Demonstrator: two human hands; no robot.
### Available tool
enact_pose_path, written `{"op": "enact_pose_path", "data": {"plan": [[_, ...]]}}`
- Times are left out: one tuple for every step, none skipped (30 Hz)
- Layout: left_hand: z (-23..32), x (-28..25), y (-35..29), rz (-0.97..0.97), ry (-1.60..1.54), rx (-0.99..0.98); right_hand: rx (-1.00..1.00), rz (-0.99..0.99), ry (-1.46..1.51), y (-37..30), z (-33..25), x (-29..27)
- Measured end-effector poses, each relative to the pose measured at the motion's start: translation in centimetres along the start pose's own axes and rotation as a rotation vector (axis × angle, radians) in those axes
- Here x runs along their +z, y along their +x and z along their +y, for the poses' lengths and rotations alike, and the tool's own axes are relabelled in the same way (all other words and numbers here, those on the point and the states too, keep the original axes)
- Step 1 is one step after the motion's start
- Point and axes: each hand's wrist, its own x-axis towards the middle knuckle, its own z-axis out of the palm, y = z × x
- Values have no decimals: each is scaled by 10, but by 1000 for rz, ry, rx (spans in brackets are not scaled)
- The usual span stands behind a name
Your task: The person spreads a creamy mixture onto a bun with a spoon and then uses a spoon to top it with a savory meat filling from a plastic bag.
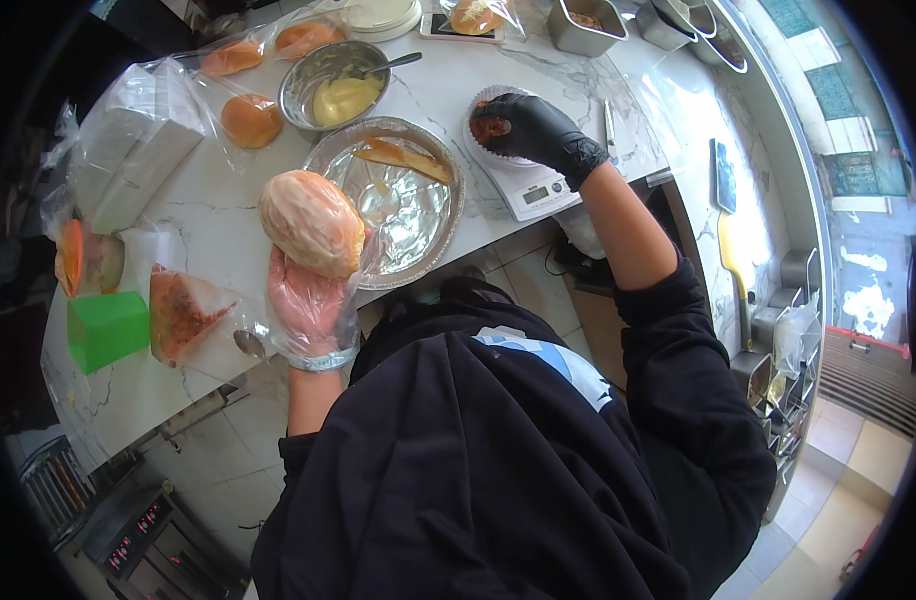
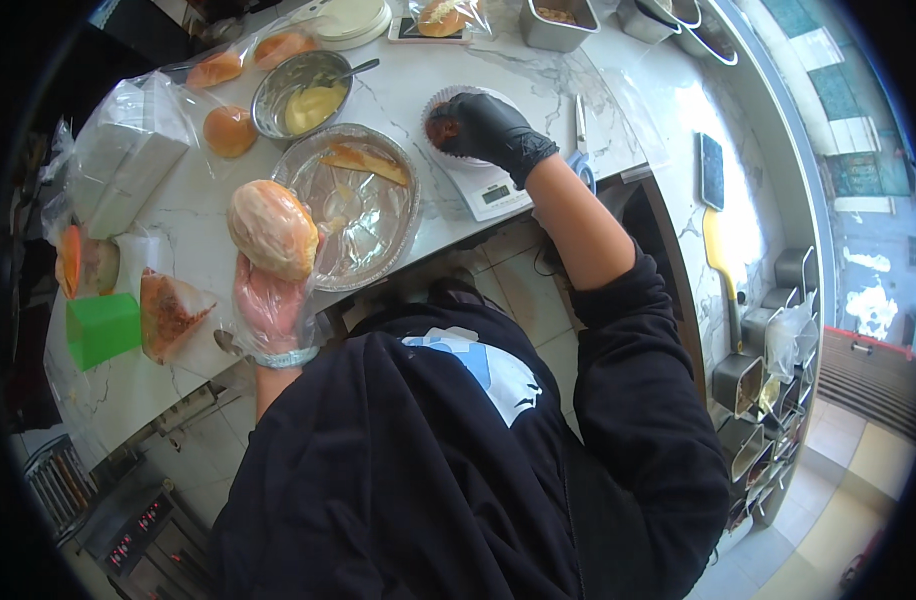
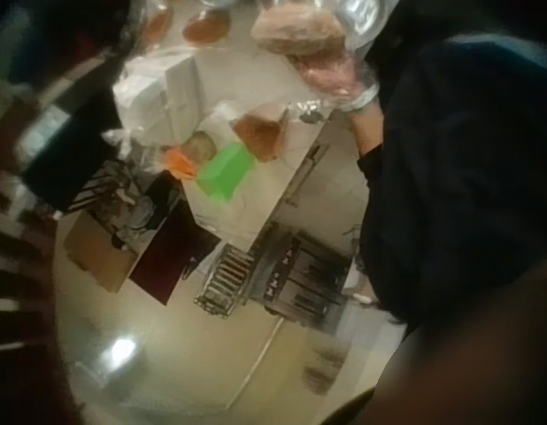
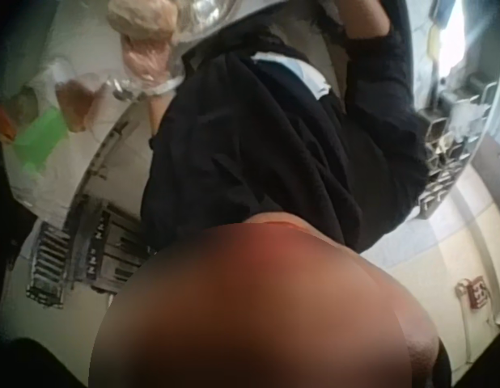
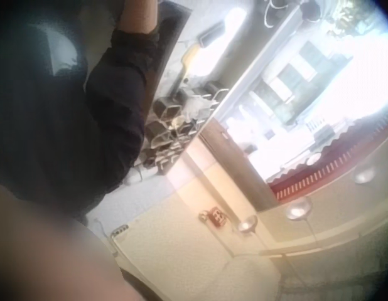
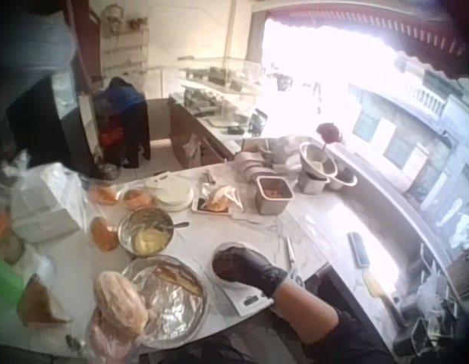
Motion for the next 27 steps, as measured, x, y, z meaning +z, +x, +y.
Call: {"op": "enact_pose_path", "data": {"plan": [[2,4,-2,-11,7,24,127,-75,100,3,0,-3],[5,3,-3,-8,4,32,258,-154,198,5,2,-4],[9,3,-4,-34,-21,40,251,-159,198,5,3,-3],[12,1,-5,-60,-45,48,246,-134,150,5,4,-2],[14,0,-6,-58,-47,57,239,-107,103,6,5,-1],[16,-1,-7,-95,-28,49,231,-111,103,7,8,2],[18,-2,-8,-133,-8,40,151,-94,5,8,12,7],[17,-2,-7,-133,-10,42,76,-74,-95,8,15,10],[16,-2,-6,-102,-2,39,75,-76,-96,8,21,12],[14,-2,-5,-72,7,36,76,-92,-118,9,26,14],[13,-1,-5,-70,6,42,72,-111,-136,9,28,13],[12,1,-5,-64,-2,33,68,-113,-135,8,30,11],[12,2,-5,-59,-10,23,87,-76,-60,5,32,9],[12,4,-5,-58,-11,28,105,-40,16,4,31,4],[12,6,-5,-59,-5,55,101,-42,16,3,31,-1],[12,8,-6,-59,2,81,81,-31,10,4,30,-6],[13,9,-5,-58,1,81,66,-19,2,3,28,-12],[15,9,-5,-37,5,98,80,-3,52,3,22,-16],[17,8,-6,-16,9,115,80,-5,53,5,21,-16],[17,7,-5,-18,9,109,104,-14,36,6,21,-17],[18,6,-4,-24,-2,107,128,-24,21,6,23,-18],[19,5,-4,-30,-14,106,132,-22,19,6,26,-16],[18,5,-3,-31,-14,105,118,-46,-27,8,27,-14],[18,5,-3,-28,-10,101,103,-70,-73,9,28,-13],[18,5,-3,-25,-6,97,104,-69,-74,9,28,-10],[18,3,-3,-23,-5,100,128,-61,-70,10,15,-7],[18,2,-4,-15,-8,101,153,-52,-66,12,7,-5]]}}
